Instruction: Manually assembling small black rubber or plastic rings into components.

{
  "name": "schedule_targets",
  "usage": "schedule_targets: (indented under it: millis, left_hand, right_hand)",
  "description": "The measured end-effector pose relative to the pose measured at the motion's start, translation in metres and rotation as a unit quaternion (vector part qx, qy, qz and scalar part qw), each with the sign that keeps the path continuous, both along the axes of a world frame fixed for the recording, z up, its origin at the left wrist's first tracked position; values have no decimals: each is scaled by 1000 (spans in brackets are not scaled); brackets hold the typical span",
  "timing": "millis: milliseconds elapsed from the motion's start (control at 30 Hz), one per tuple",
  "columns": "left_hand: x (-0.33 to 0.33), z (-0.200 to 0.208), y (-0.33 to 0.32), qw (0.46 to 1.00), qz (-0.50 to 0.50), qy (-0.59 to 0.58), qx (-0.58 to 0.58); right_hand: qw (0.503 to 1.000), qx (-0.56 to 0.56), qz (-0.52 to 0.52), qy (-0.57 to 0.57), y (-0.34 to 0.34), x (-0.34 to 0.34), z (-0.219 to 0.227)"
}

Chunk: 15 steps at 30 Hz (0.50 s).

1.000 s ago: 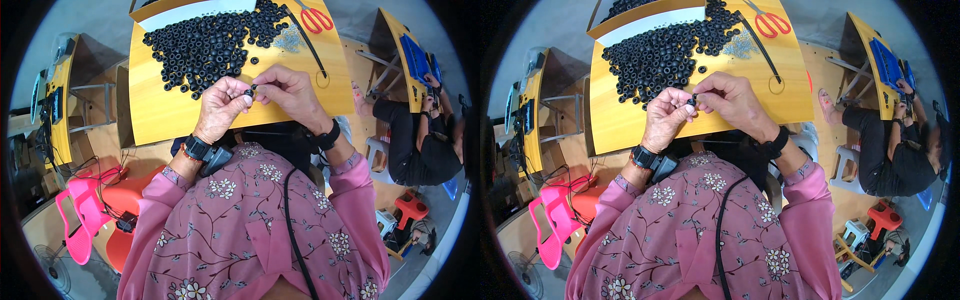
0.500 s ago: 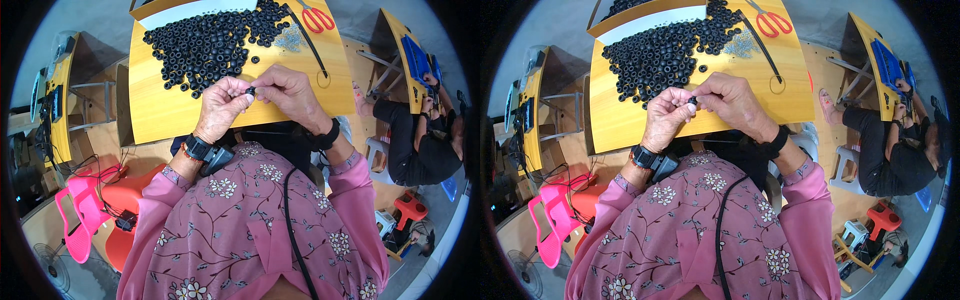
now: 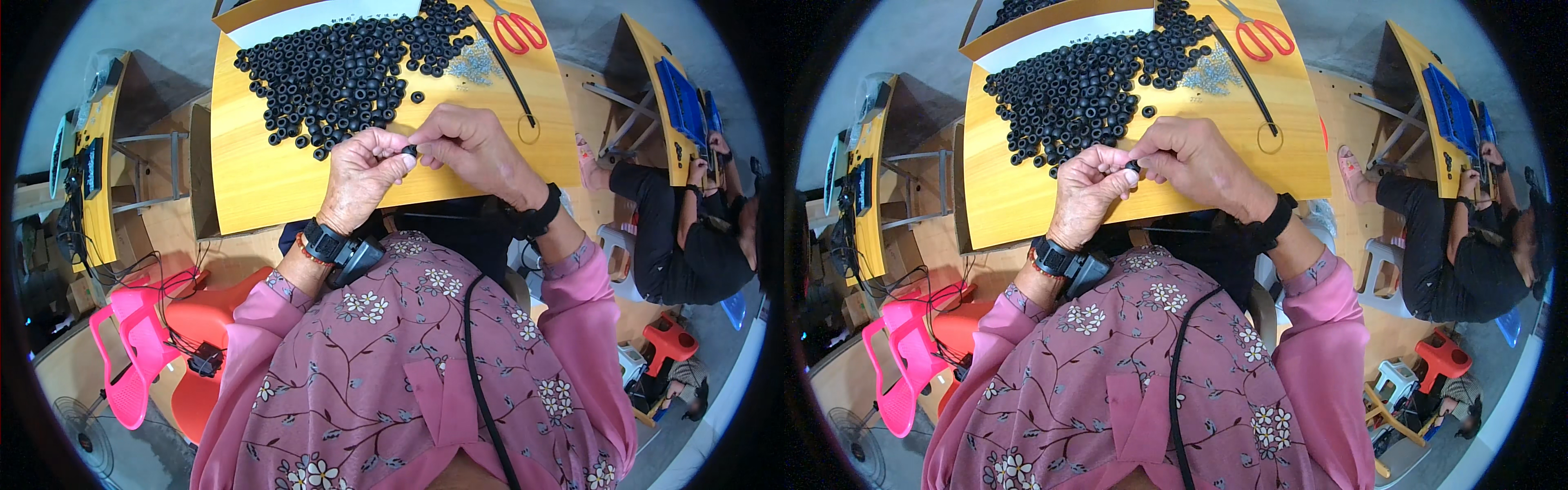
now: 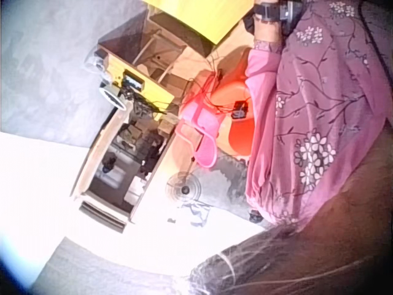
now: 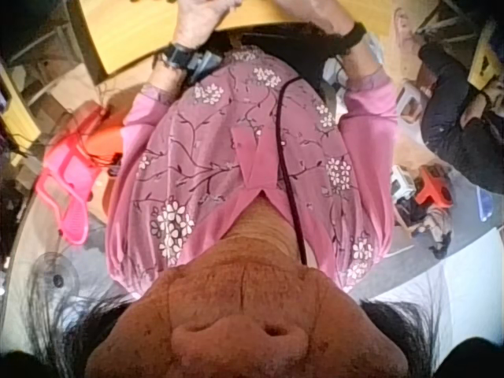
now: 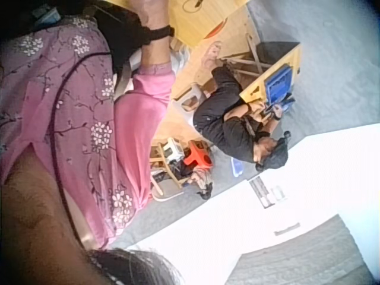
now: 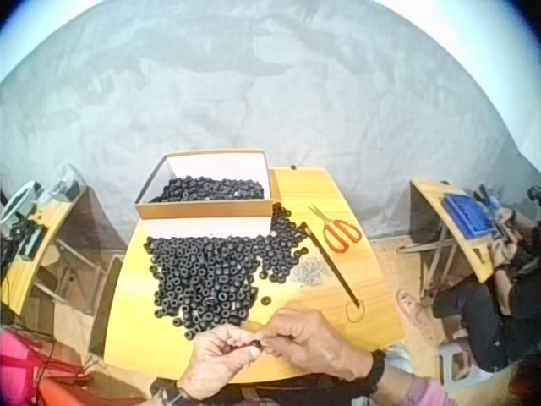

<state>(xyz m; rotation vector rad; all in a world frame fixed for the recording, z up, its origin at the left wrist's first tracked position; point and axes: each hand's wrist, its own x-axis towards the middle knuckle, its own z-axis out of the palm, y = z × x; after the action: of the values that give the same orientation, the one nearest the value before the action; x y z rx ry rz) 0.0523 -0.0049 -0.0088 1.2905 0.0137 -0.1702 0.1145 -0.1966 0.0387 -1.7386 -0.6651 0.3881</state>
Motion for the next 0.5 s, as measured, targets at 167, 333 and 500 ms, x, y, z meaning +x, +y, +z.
schedule_targets:
  millis: [167, 333, 500]
  left_hand:
    - [0, 0, 1, 1000, -8, 1, 24]
    - [0, 0, 1, 1000, -9, 0, 29]
    - [-1, 1, 1, 999, -9, -4, 31]
  right_hand:
    - [999, -19, 4, 44, -2, 2, 2]
    - [997, -15, -2, 78, -2, 2, 4]
    - [995, -15, -16, 94, -2, -1, 3]
